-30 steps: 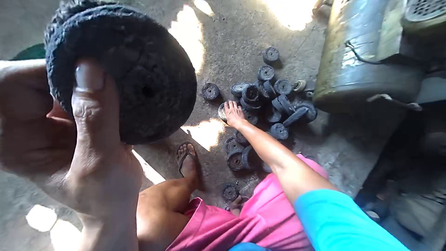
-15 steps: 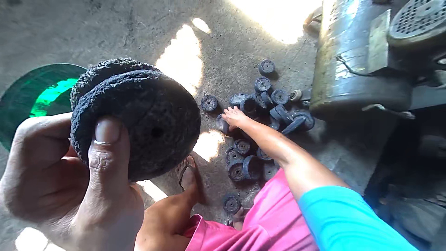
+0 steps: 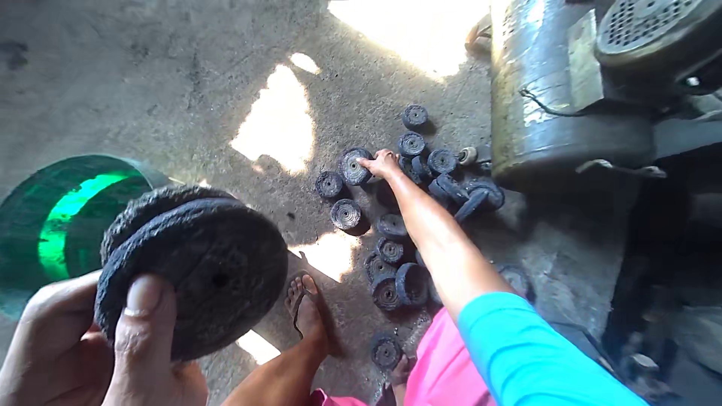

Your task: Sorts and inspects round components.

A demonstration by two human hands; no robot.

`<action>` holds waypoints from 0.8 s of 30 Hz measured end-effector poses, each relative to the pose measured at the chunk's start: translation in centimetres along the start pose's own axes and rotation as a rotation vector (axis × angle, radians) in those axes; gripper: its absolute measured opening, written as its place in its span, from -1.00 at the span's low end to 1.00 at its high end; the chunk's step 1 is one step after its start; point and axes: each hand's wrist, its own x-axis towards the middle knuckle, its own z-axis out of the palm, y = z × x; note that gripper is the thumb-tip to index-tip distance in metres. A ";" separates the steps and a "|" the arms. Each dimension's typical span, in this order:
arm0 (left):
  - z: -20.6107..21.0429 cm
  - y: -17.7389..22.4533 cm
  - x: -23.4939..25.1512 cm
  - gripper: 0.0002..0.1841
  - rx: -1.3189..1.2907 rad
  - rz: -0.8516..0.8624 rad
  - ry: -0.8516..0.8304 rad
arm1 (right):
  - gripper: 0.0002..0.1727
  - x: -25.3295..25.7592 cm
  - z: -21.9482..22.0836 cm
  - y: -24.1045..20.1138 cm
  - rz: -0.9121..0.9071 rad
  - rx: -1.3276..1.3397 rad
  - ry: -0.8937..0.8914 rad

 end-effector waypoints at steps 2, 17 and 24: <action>1.1 0.5 0.0 -0.91 0.073 -0.014 0.063 | 0.05 0.5 -0.2 0.9 0.088 -0.095 -0.027; 0.0 0.0 0.8 -0.90 -0.024 0.014 -0.095 | -0.34 -12.2 5.9 -1.7 -0.369 -0.267 0.143; 3.1 2.9 0.0 -0.89 -0.127 0.020 -0.084 | -0.47 -22.8 -0.8 -9.6 -0.638 0.079 0.066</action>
